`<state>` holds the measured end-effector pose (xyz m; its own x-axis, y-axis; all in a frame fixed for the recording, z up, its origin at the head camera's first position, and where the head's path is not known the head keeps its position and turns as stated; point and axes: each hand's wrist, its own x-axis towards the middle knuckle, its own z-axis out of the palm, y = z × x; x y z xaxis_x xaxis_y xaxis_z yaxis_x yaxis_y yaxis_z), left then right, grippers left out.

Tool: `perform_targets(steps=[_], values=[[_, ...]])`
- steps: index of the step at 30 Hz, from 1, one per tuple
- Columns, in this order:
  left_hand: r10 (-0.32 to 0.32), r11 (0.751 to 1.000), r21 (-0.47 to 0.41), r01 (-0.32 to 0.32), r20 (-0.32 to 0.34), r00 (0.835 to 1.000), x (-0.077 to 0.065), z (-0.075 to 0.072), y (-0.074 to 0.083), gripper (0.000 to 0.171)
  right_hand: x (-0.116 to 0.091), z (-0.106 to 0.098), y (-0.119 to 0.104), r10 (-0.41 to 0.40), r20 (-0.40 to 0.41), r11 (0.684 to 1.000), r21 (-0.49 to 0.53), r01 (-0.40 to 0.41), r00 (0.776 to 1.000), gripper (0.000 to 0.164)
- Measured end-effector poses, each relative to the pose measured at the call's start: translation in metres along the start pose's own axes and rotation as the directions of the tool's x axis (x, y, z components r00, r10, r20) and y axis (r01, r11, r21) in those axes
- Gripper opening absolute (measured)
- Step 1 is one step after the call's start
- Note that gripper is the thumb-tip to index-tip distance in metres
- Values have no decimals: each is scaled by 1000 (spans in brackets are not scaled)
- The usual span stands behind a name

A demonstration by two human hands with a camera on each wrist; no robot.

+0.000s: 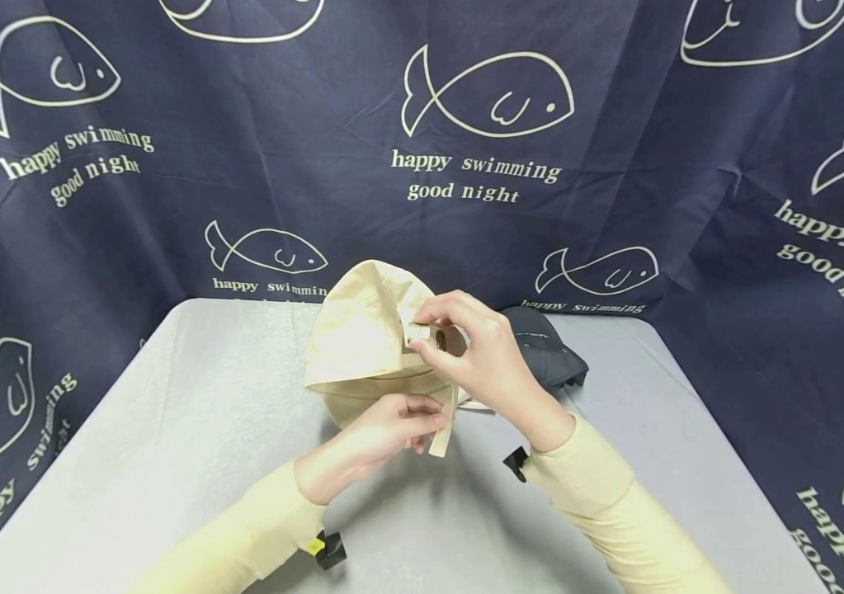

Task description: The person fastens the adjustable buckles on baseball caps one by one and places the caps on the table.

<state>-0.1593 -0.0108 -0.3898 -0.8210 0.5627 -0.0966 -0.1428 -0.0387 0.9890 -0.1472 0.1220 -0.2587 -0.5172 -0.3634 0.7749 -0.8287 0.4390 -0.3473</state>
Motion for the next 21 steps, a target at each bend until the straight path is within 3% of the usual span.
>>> perform_targets(steps=[21], values=[[63,998,-4,-63,-45,997,-27,-11,26,25,-3,-2,2,4,-14,1000,1,-4,1000,24]])
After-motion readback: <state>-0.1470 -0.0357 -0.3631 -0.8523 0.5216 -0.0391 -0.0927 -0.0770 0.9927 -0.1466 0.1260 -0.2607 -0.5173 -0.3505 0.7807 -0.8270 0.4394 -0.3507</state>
